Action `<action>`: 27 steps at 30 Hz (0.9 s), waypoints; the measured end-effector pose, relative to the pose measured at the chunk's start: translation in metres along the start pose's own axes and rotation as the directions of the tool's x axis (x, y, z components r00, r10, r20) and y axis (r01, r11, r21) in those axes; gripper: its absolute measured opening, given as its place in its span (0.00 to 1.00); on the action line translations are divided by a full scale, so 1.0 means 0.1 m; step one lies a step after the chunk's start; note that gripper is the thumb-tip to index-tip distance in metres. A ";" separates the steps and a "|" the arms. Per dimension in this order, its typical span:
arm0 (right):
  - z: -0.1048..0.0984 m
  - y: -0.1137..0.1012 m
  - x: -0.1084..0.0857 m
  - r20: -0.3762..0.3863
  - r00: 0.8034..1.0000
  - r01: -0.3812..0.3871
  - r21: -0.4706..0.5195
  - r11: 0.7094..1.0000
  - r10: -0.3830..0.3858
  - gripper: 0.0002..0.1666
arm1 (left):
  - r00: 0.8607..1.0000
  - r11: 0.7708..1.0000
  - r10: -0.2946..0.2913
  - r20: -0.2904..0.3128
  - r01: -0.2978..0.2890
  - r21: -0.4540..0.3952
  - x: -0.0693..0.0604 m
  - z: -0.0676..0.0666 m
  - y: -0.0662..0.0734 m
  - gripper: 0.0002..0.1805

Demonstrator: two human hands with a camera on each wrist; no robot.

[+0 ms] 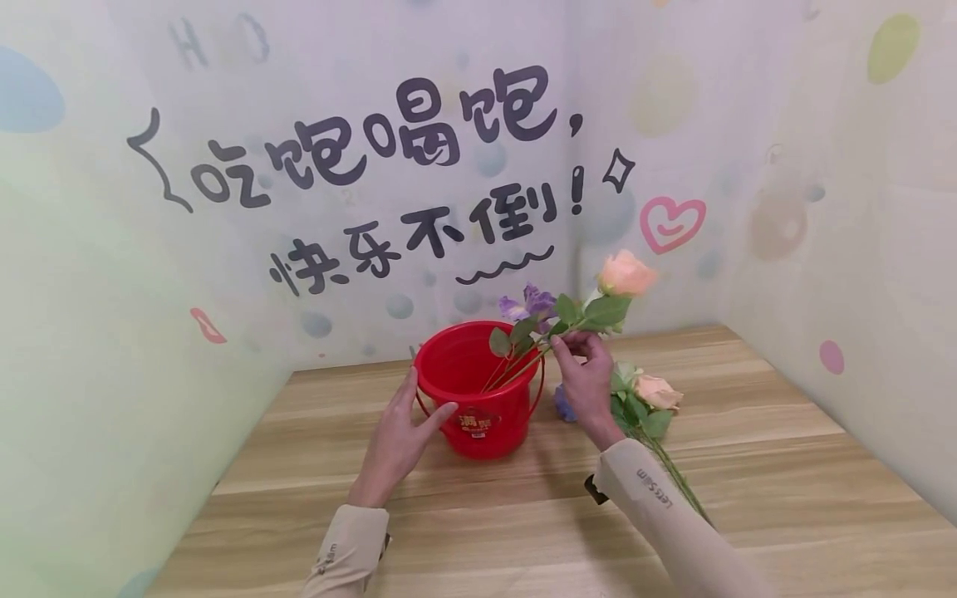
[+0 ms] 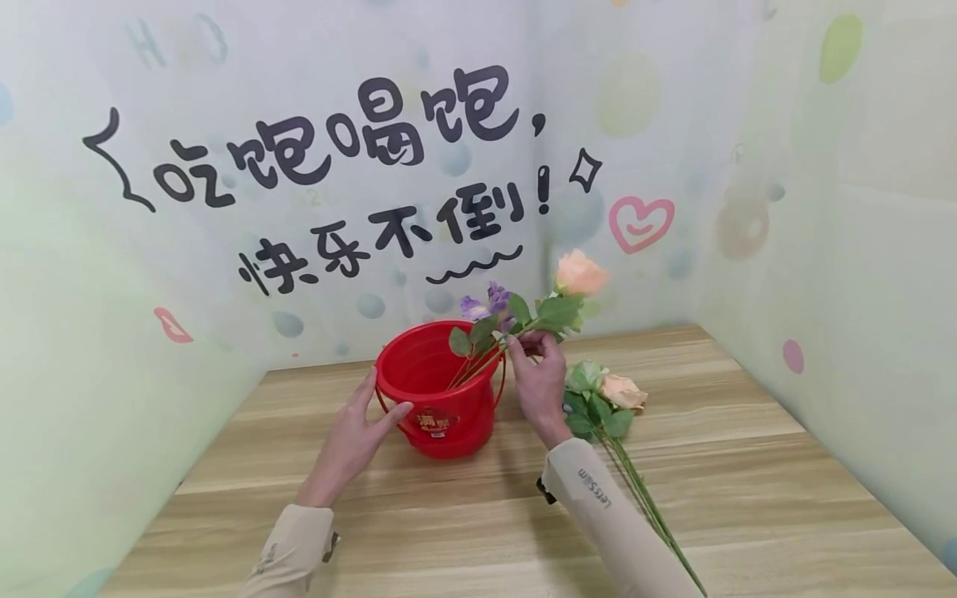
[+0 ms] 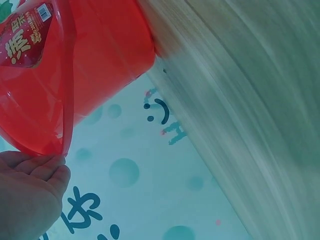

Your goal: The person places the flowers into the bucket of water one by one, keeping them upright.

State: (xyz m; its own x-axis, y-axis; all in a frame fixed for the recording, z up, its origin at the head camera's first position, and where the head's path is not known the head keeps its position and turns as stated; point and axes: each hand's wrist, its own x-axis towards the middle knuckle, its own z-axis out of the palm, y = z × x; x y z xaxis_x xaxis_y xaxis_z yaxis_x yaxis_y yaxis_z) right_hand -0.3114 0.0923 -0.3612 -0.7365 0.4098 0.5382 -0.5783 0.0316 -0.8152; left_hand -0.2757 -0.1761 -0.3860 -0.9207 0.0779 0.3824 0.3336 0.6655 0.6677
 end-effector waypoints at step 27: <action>0.13 0.11 -0.12 0.070 0.997 -0.005 -0.114 0.994 0.013 0.06 | 1.000 1.000 0.008 0.004 -0.008 -0.020 0.01 -0.01 0.01 0.55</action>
State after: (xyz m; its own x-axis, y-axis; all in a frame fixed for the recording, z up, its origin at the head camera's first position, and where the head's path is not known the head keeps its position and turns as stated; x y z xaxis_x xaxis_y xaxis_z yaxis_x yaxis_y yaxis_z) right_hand -0.3138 0.0756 -0.3735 -0.7670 0.3450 0.5410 -0.5307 0.1327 -0.8371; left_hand -0.2761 -0.1760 -0.3846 -0.9187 0.0860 0.3854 0.3449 0.6501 0.6771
